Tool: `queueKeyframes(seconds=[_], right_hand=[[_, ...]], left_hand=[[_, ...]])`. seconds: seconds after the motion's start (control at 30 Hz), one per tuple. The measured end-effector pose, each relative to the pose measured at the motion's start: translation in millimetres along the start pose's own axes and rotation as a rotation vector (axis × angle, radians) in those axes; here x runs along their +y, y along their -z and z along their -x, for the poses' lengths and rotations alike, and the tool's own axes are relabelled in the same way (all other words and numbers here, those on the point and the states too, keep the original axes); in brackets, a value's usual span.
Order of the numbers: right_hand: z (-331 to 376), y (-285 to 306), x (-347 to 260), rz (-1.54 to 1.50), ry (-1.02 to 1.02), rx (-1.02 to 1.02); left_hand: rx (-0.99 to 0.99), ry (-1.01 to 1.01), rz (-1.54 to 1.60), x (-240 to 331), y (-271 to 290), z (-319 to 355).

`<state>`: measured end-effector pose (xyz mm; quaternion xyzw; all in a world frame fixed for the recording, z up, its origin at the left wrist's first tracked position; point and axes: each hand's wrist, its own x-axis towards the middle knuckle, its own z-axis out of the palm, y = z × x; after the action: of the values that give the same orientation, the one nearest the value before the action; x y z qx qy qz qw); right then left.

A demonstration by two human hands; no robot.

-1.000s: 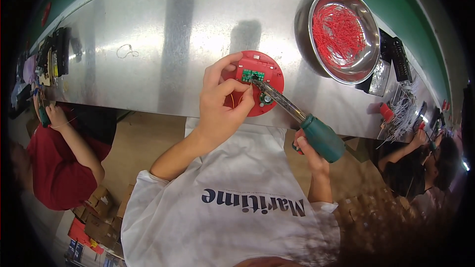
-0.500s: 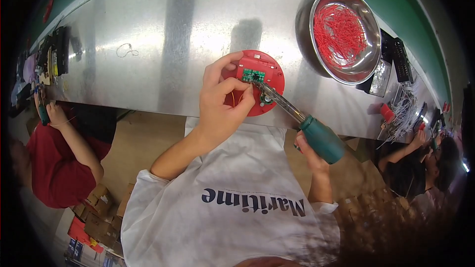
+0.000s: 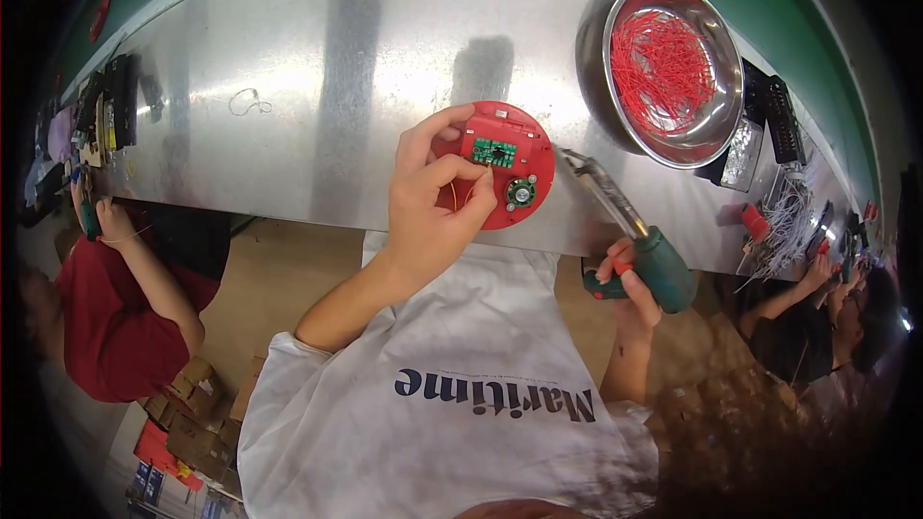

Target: The person applies solder to a PCB component using a soldering iron and solder wire.

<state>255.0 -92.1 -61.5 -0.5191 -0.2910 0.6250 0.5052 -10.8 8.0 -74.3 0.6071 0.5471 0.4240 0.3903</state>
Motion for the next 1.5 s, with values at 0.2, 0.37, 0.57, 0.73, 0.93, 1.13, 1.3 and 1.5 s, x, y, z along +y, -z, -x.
queueKeyframes(seconds=[0.2,0.37,0.57,0.73,0.93,1.13,1.3,1.5], right_hand=[[2.0,3.2,1.1,-0.074,0.032,0.127],[2.0,4.9,4.3,-0.051,0.028,0.151],[0.1,8.3,8.5,-0.098,0.062,0.159],[-2.9,11.4,13.2,-0.134,0.092,0.117],[1.1,6.1,10.5,-0.217,0.102,0.167],[1.3,4.3,8.8,-0.218,0.096,0.202],[0.7,5.8,9.4,-0.247,0.108,0.209],[1.3,4.5,16.5,-0.320,0.170,0.233]], left_hand=[[-0.023,0.017,-0.023,1.0,1.3,-0.3],[-0.026,0.021,-0.026,2.9,0.9,-2.3],[-0.146,0.031,-0.036,6.8,17.1,-9.6],[-0.435,0.178,-0.052,22.8,47.0,-46.8],[-0.738,-0.227,-0.490,18.8,72.0,-82.7],[0.206,-0.280,-0.868,-43.4,145.1,-133.5],[0.020,-0.496,-0.875,-14.9,121.9,-192.2],[-0.355,-0.531,-1.032,-23.4,75.9,-324.6]])
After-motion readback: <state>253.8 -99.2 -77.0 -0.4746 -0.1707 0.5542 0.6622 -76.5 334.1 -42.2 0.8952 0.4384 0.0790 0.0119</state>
